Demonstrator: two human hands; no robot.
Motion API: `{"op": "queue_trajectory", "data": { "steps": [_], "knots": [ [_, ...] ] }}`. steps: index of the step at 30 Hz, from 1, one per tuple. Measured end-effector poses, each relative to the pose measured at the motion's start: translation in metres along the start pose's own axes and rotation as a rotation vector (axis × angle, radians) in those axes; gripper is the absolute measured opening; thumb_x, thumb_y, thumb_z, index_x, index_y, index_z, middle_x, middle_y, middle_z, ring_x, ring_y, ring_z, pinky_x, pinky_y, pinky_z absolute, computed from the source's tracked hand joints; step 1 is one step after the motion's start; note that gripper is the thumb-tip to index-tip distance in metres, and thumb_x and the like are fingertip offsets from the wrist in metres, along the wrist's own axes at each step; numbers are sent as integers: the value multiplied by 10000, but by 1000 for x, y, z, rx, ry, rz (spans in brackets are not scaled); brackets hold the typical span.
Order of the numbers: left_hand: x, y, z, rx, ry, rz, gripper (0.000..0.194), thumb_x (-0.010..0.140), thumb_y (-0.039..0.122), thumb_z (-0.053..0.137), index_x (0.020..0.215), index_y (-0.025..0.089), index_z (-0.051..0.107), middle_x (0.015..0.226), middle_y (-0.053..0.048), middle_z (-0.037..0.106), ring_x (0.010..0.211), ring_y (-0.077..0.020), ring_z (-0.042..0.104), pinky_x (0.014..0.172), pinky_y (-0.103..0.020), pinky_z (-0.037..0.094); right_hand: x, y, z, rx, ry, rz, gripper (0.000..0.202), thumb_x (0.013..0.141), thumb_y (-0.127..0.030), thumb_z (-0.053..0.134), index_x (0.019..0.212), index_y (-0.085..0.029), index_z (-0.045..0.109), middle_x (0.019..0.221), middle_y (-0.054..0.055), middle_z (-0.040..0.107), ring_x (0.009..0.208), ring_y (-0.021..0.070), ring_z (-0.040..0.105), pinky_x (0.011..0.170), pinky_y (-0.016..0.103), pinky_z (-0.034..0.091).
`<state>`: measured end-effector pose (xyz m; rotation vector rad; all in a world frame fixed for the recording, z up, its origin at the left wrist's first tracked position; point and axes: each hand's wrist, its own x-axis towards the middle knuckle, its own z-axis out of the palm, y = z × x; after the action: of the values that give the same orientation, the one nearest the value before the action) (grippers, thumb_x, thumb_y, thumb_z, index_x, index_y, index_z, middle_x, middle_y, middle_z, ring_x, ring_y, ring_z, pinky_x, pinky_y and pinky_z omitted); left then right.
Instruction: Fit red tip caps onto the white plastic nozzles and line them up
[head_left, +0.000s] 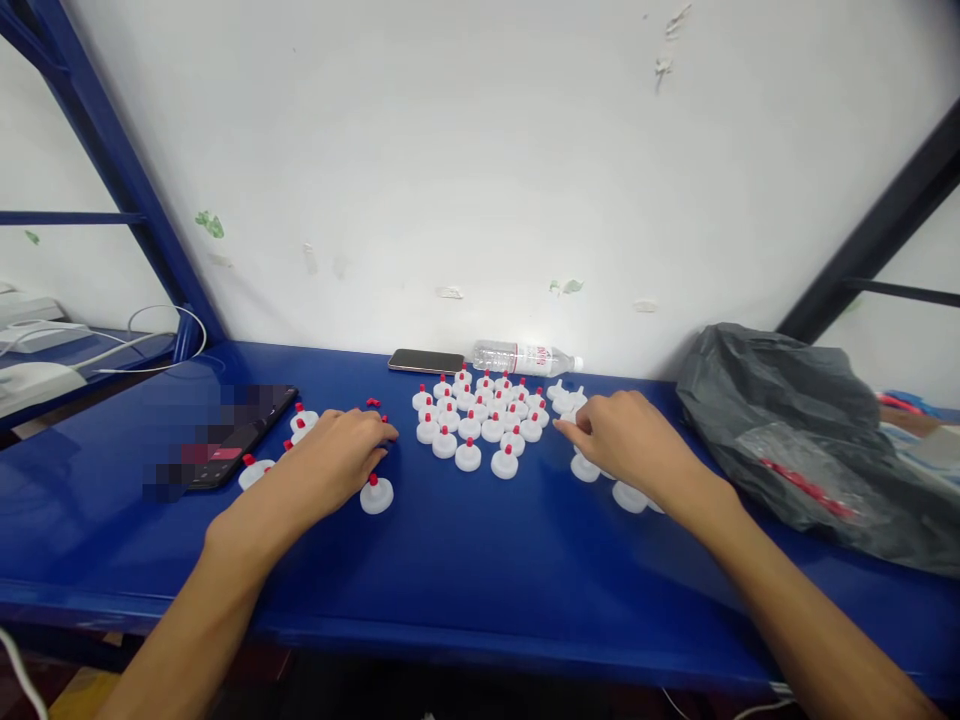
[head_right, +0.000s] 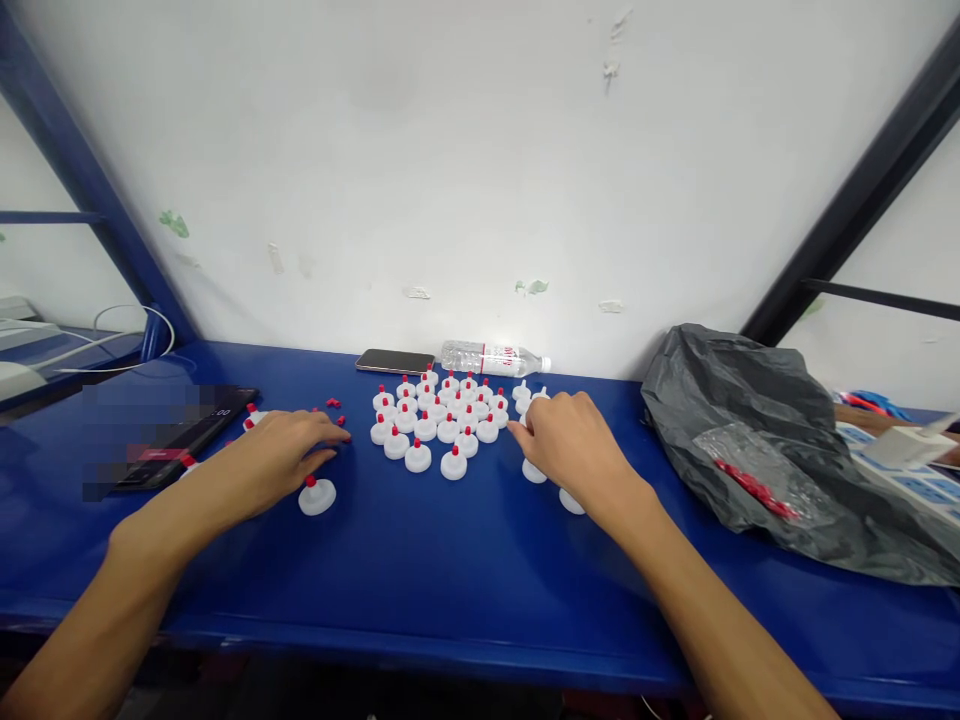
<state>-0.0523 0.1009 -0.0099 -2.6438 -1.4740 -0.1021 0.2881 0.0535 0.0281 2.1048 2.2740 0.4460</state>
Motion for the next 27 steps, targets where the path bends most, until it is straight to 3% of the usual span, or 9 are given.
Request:
{"op": "queue_trajectory", "data": {
  "steps": [4, 8, 12, 16, 19, 24, 27],
  "knots": [
    [-1, -2, 2, -58, 32, -3, 291, 938, 174, 518, 1016, 269, 783, 1061, -76, 783, 981, -263, 725, 829, -340, 510, -2, -3, 1, 80, -27, -2, 491, 1033, -369, 468, 583, -200, 567, 564, 67, 612, 543, 192, 552, 553, 325, 222],
    [-2, -1, -1, -48, 24, -32, 301, 935, 168, 514, 1032, 270, 779, 1075, -75, 778, 974, -262, 725, 823, -335, 508, -3, -7, -1, 311, -81, -69, 536, 1027, -425, 463, 539, -206, 491, 549, 36, 634, 519, 164, 541, 550, 310, 261],
    [-3, 2, -4, -96, 12, -41, 270, 924, 170, 532, 975, 259, 781, 1031, -76, 774, 952, -248, 722, 798, -312, 500, -5, -8, -6, 568, -236, -123, 486, 1002, -487, 504, 610, -210, 581, 533, 6, 673, 497, 147, 554, 543, 282, 322],
    [-2, 4, -5, -144, -11, -58, 257, 930, 181, 523, 891, 249, 768, 921, -71, 758, 828, -225, 706, 706, -294, 467, -9, -7, -9, 781, -472, -218, 423, 952, -564, 582, 737, -207, 656, 591, -9, 723, 458, 114, 506, 500, 249, 339],
    [-2, 4, -5, -145, -20, -74, 263, 927, 185, 506, 851, 248, 750, 864, -61, 740, 782, -216, 687, 670, -291, 440, -11, -9, -8, 920, -612, -315, 389, 879, -586, 689, 817, -202, 692, 690, 0, 750, 544, 118, 568, 507, 227, 363],
    [-5, 4, -5, -144, -10, -57, 280, 935, 194, 469, 826, 239, 723, 828, -56, 711, 749, -209, 664, 650, -297, 424, -11, -15, -2, 1051, -694, -484, 403, 740, -520, 848, 981, -211, 752, 809, -6, 735, 713, 138, 653, 624, 217, 455],
    [-5, 3, -4, -141, 16, -36, 274, 940, 213, 467, 844, 241, 722, 866, -62, 713, 756, -210, 666, 663, -302, 439, -12, -18, -1, 1089, -659, -484, 343, 761, -437, 843, 1011, -220, 753, 829, -6, 733, 757, 148, 677, 673, 227, 483]
  ]
}}
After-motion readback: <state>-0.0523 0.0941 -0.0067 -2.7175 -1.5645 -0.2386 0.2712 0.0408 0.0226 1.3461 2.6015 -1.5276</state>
